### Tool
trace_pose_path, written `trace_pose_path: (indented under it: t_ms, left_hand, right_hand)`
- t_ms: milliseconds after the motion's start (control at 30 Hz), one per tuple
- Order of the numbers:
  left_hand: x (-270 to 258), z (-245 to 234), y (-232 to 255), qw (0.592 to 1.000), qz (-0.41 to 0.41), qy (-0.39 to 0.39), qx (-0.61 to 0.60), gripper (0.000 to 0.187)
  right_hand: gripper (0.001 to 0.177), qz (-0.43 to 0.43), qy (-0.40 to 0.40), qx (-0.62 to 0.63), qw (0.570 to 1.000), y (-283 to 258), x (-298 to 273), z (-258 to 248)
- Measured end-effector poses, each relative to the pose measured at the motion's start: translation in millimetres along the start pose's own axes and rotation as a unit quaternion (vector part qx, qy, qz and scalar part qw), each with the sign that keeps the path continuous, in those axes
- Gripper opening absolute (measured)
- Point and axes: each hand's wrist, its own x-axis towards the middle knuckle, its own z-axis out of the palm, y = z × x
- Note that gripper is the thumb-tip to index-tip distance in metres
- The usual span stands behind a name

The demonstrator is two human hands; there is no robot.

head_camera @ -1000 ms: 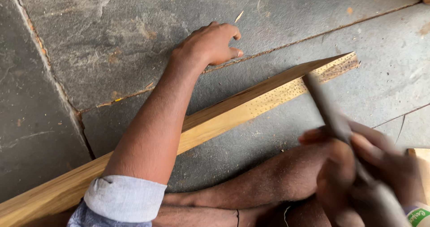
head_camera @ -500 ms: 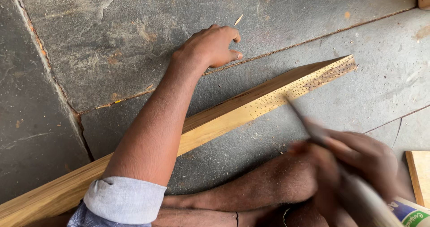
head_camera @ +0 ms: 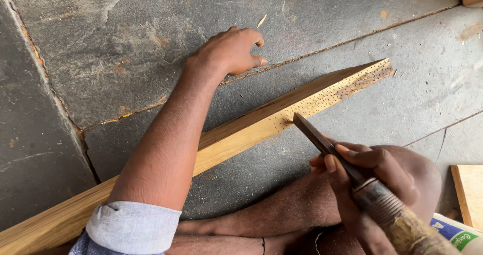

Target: The person is carving a long, thin piece of wood using a chisel and a mallet. They repeatedly strike the chisel to create a series of small indentations along the length of the wood.

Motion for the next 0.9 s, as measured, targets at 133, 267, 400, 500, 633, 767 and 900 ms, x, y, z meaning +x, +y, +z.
trace_pose_path:
  t_ms: [133, 267, 400, 500, 633, 767, 900]
  left_hand:
    - [2, 0, -1, 1.0, 0.004, -0.017, 0.006, 0.054]
    - [-2, -1, 1, 1.0, -0.013, -0.023, 0.002, 0.054]
    - [-4, -5, 3, 1.0, -0.017, -0.012, -0.012, 0.054]
    - [-3, -5, 1, 1.0, -0.005, -0.02, 0.006, 0.054]
    - [-3, -2, 1, 0.999, -0.019, -0.027, 0.004, 0.055]
    - [-3, -6, 2, 1.0, -0.025, -0.019, 0.002, 0.054]
    - [-1, -2, 0, 0.999, -0.027, -0.02, -0.01, 0.053]
  right_hand:
    - [0.015, 0.056, 0.059, 0.04, 0.996, 6, -1, -10]
    - [0.015, 0.026, 0.061, 0.021, 0.998, 3, -2, -17]
    - [0.015, -0.006, 0.001, -0.014, 1.0, 3, 0, -2]
    - [0.015, 0.047, 0.043, 0.023, 0.998, 5, -1, -7]
    - [0.015, 0.054, 0.082, 0.025, 0.995, 2, -4, -19]
    - [0.015, -0.005, 0.027, -0.038, 0.999, 8, -4, -5]
    - [0.017, 0.008, 0.214, 0.087, 0.973, 29, -26, 33]
